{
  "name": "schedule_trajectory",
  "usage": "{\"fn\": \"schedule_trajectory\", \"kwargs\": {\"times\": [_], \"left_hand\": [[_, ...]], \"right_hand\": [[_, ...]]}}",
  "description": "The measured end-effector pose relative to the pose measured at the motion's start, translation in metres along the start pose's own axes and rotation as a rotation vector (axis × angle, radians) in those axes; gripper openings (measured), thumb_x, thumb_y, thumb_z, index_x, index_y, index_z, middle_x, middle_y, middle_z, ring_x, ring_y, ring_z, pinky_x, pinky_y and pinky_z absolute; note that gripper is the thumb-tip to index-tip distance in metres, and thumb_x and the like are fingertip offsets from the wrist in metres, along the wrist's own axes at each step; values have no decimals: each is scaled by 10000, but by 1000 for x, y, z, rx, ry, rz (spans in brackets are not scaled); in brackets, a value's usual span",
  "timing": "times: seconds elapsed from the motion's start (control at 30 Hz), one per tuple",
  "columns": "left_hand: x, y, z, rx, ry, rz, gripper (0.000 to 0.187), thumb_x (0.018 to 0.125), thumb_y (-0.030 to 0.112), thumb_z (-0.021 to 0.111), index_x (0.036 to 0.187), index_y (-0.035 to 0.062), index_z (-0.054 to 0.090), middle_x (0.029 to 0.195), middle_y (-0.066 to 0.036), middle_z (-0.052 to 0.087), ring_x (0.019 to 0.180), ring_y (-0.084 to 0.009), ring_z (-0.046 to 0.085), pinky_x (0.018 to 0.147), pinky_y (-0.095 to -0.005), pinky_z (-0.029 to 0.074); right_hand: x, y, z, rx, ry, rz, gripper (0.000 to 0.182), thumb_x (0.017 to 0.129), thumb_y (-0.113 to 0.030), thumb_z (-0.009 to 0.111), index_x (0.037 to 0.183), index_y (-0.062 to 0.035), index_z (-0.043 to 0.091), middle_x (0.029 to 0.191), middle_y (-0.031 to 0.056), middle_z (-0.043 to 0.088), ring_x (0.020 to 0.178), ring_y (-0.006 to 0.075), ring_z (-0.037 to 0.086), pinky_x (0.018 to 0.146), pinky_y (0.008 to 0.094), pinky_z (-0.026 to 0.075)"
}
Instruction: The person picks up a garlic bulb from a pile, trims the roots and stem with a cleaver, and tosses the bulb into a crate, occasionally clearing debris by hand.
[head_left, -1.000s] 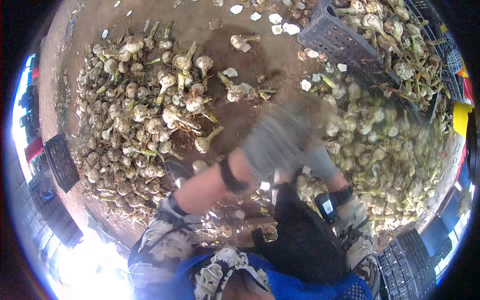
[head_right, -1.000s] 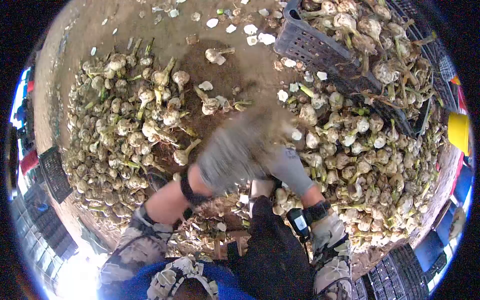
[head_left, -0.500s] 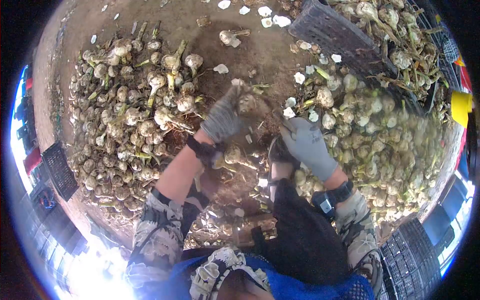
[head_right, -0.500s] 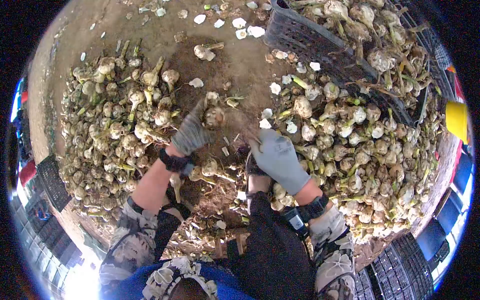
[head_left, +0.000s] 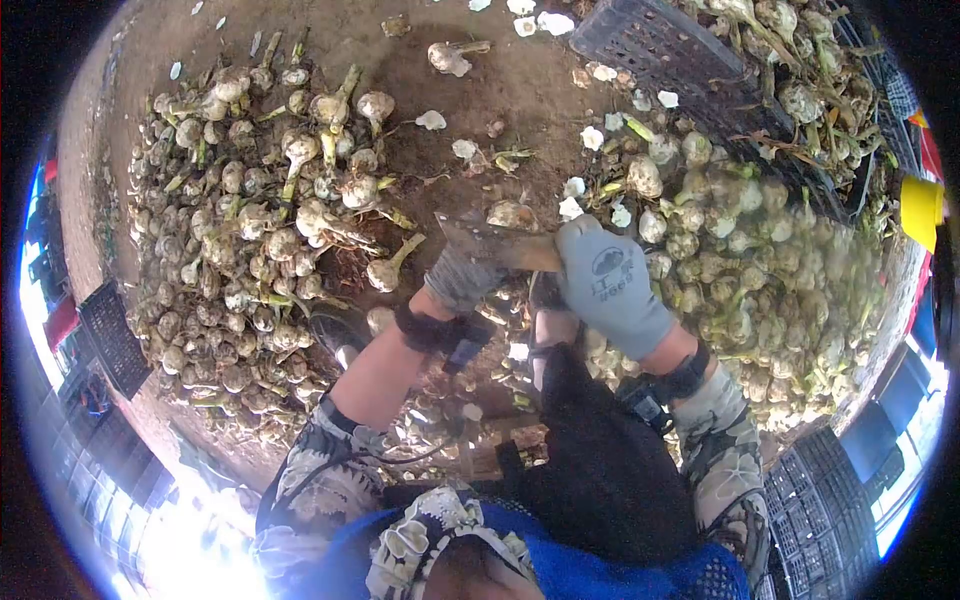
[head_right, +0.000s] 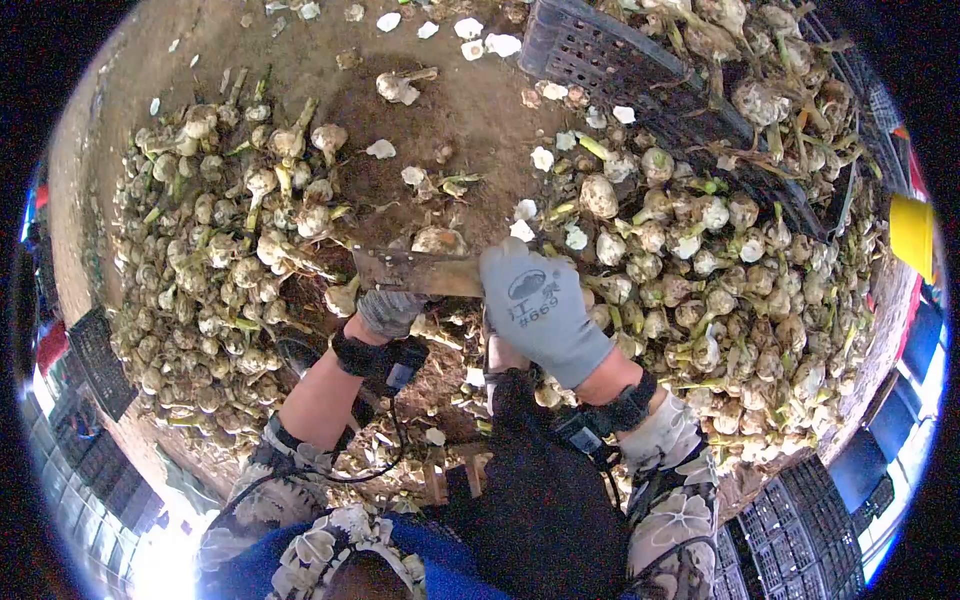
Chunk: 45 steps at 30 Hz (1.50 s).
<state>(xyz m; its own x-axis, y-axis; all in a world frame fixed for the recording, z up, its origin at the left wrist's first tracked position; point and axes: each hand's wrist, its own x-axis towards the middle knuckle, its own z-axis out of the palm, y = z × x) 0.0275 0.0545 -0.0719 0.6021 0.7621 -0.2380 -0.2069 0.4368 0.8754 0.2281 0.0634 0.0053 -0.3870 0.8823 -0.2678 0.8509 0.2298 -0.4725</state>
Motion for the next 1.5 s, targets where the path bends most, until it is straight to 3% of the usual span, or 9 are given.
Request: {"fn": "schedule_trajectory", "kwargs": {"times": [0.3,0.37,0.67,0.97,1.07,1.23,1.3,1.4,1.5], "left_hand": [[-2,26,43,-230,281,-100,346,831,300,604,1047,31,583,964,-105,631,890,-174,594,799,-304,473],[-2,45,42,244,279,23,463,737,249,707,1100,42,509,1014,-94,601,918,-188,585,810,-314,479],[-2,49,58,45,269,18,885,586,124,822,1305,53,310,1039,-45,589,940,-134,571,850,-301,474],[5,44,35,-228,170,-623,431,827,176,634,1207,31,493,1107,-73,582,1005,-148,555,864,-304,450],[5,40,29,223,213,-233,272,841,161,623,1078,34,578,983,-29,621,905,-98,565,766,-248,452],[23,73,38,-89,440,-178,207,857,138,601,1040,47,571,930,-12,614,809,-87,555,687,-219,456],[32,76,54,-573,220,-289,276,849,129,596,1104,48,530,996,-51,596,869,-133,564,751,-249,466],[37,80,92,94,-89,-18,325,853,133,566,1158,48,492,1056,-91,569,916,-179,558,785,-272,464],[78,95,44,670,8,141,375,857,138,535,1212,48,454,1115,-130,542,962,-226,552,818,-296,461]], "right_hand": [[-12,51,46,-168,38,5,131,740,-167,518,835,-78,508,710,113,527,608,268,575,527,353,450],[-23,68,58,-367,-132,178,131,782,-161,528,840,-48,558,682,126,569,650,272,603,582,341,481],[2,6,4,1572,-12,432,263,832,-243,594,943,-7,625,753,-4,608,677,79,541,638,234,440],[1,22,6,738,58,314,346,771,-217,670,970,45,562,742,120,625,656,211,611,597,330,484],[-11,27,36,334,177,155,396,759,-238,674,998,50,544,780,177,615,689,320,617,622,400,489],[-38,61,62,63,-445,208,297,864,-245,516,951,32,576,818,176,623,813,302,618,685,392,485],[-51,77,79,116,-57,-15,283,869,-203,490,980,47,565,888,197,604,870,324,596,711,389,488],[-63,86,174,698,274,257,337,835,-271,541,1000,23,562,936,175,592,858,350,589,755,392,478],[-29,67,87,466,-187,344,356,858,-237,509,1102,20,536,1054,188,573,950,340,570,816,372,466]]}}
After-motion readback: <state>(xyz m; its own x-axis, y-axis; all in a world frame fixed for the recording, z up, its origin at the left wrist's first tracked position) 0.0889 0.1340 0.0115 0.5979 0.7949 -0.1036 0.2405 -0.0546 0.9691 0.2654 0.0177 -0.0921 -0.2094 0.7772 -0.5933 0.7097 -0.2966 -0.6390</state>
